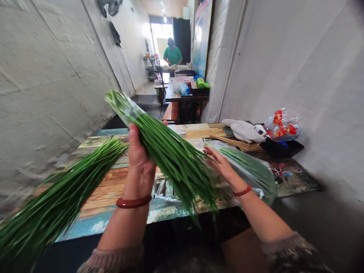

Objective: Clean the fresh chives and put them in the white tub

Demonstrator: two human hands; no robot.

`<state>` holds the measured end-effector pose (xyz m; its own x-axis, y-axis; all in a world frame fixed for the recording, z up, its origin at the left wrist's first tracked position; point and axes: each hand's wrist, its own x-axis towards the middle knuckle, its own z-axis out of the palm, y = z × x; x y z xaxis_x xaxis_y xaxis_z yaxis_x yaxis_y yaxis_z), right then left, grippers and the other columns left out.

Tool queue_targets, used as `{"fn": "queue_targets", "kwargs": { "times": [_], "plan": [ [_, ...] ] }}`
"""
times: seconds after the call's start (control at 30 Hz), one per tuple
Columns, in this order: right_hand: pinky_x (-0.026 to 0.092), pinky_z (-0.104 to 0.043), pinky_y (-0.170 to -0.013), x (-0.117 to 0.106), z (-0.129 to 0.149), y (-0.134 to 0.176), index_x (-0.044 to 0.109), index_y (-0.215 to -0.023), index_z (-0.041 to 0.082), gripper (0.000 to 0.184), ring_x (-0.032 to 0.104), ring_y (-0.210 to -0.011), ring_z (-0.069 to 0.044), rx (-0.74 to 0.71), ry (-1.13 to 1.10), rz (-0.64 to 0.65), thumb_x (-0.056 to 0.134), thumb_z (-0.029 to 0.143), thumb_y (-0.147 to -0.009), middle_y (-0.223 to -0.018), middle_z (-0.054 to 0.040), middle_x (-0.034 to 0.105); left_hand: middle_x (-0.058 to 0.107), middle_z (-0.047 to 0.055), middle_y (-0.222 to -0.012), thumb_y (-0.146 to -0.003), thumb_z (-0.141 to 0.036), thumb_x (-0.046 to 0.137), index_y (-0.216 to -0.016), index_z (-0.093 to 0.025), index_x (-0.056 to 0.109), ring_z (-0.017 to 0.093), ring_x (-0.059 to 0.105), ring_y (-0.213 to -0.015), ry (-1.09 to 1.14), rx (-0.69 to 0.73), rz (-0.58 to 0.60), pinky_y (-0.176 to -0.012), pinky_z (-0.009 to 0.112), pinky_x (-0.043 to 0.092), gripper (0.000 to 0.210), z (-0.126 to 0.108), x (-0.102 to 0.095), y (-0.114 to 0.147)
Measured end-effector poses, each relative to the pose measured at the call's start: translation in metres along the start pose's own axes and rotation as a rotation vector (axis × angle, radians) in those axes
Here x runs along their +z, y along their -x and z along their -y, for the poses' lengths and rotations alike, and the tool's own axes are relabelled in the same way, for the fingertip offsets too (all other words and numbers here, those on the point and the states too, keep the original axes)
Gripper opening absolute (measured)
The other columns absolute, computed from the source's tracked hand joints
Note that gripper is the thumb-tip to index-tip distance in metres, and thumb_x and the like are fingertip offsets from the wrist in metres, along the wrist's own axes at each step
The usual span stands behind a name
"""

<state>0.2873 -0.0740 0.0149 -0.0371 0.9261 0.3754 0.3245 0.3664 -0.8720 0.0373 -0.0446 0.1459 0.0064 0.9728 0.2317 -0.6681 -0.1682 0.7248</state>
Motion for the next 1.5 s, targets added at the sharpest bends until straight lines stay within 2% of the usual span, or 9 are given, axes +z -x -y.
{"fn": "queue_targets", "kwargs": {
  "times": [0.23, 0.43, 0.57, 0.73, 0.93, 1.03, 1.13, 1.23, 1.5],
  "plan": [
    [0.039, -0.049, -0.11, -0.007, -0.069, 0.003, 0.056, -0.133, 0.016, 0.047, 0.051, -0.129, -0.029, -0.048, 0.536, 0.095, 0.053, 0.03, -0.089, -0.138, -0.0156, 0.056, 0.072, 0.0, -0.103, -0.083, -0.061, 0.055, -0.106, -0.021, 0.062, 0.018, 0.067, -0.094, -0.397, 0.35, 0.09, -0.076, 0.033, 0.055, 0.047, -0.061, 0.009, -0.009],
    [0.04, -0.053, -0.108, -0.028, -0.109, -0.013, 0.064, -0.123, 0.014, 0.041, 0.052, -0.126, -0.03, 0.003, 0.701, -0.113, 0.045, 0.017, -0.086, -0.131, -0.0176, 0.06, 0.068, -0.002, -0.099, -0.079, -0.041, 0.068, -0.117, -0.026, 0.056, 0.016, 0.065, -0.086, -0.976, 0.619, 0.138, -0.076, 0.034, 0.053, 0.043, -0.074, 0.021, -0.012],
    [0.044, -0.052, -0.104, -0.03, -0.095, -0.013, 0.066, -0.118, 0.015, 0.038, 0.059, -0.117, -0.03, -0.031, 0.613, -0.176, 0.049, 0.024, -0.086, -0.122, -0.0161, 0.066, 0.067, 0.004, -0.105, -0.073, -0.036, 0.074, -0.121, -0.019, 0.057, 0.02, 0.063, -0.091, -1.558, 0.656, 0.332, -0.081, 0.034, 0.051, 0.054, -0.052, 0.013, -0.017],
    [0.053, -0.042, -0.092, -0.01, -0.052, -0.013, 0.067, -0.116, 0.023, 0.033, 0.068, -0.1, -0.024, 0.029, 0.284, -0.217, 0.051, 0.035, -0.088, -0.114, -0.0083, 0.071, 0.066, 0.009, -0.11, -0.075, -0.03, 0.072, -0.125, -0.025, 0.055, 0.029, 0.061, -0.103, -2.076, 0.47, 0.584, -0.087, 0.04, 0.047, 0.052, 0.024, -0.034, -0.021],
    [0.055, -0.039, -0.085, 0.024, -0.025, -0.034, 0.065, -0.115, 0.023, 0.037, 0.07, -0.09, -0.021, 0.129, -0.116, -0.232, 0.055, 0.044, -0.087, -0.109, -0.0083, 0.072, 0.066, 0.012, -0.117, -0.071, -0.033, 0.077, -0.135, -0.022, 0.047, 0.03, 0.06, -0.109, -1.921, 0.217, 0.567, -0.094, 0.042, 0.046, 0.071, 0.104, -0.099, -0.011],
    [0.055, -0.036, -0.08, 0.041, -0.019, -0.051, 0.065, -0.114, 0.019, 0.041, 0.069, -0.088, -0.02, 0.16, -0.219, -0.221, 0.056, 0.047, -0.086, -0.107, -0.0095, 0.072, 0.064, 0.013, -0.122, -0.075, -0.037, 0.072, -0.141, -0.021, 0.041, 0.028, 0.061, -0.111, -1.629, 0.19, 0.489, -0.099, 0.045, 0.044, 0.074, 0.11, -0.109, -0.015],
    [0.055, -0.034, -0.078, 0.056, -0.019, -0.066, 0.066, -0.112, 0.019, 0.041, 0.068, -0.087, -0.019, 0.15, -0.257, -0.218, 0.056, 0.048, -0.086, -0.106, -0.0093, 0.072, 0.065, 0.012, -0.12, -0.09, -0.036, 0.051, -0.139, -0.02, 0.041, 0.021, 0.065, -0.102, -1.281, 0.142, 0.314, -0.093, 0.041, 0.05, 0.053, 0.102, -0.116, -0.03],
    [0.053, -0.034, -0.082, 0.065, -0.026, -0.072, 0.067, -0.111, 0.019, 0.037, 0.067, -0.091, -0.02, 0.104, -0.168, -0.2, 0.053, 0.046, -0.088, -0.106, -0.0089, 0.072, 0.066, 0.013, -0.117, -0.093, -0.033, 0.043, -0.133, -0.018, 0.049, 0.021, 0.066, -0.102, -1.282, 0.16, 0.204, -0.091, 0.041, 0.051, 0.043, 0.092, -0.125, -0.042],
    [0.05, -0.037, -0.091, 0.062, -0.023, -0.062, 0.07, -0.103, 0.023, 0.027, 0.065, -0.098, -0.021, -0.118, 0.236, -0.064, 0.047, 0.032, -0.094, -0.103, -0.0068, 0.072, 0.05, 0.019, -0.143, -0.084, -0.053, 0.059, -0.142, -0.014, 0.04, 0.03, 0.048, -0.131, -1.877, 0.163, 0.604, -0.11, 0.05, 0.034, 0.072, 0.089, -0.127, -0.022]
  ]
}}
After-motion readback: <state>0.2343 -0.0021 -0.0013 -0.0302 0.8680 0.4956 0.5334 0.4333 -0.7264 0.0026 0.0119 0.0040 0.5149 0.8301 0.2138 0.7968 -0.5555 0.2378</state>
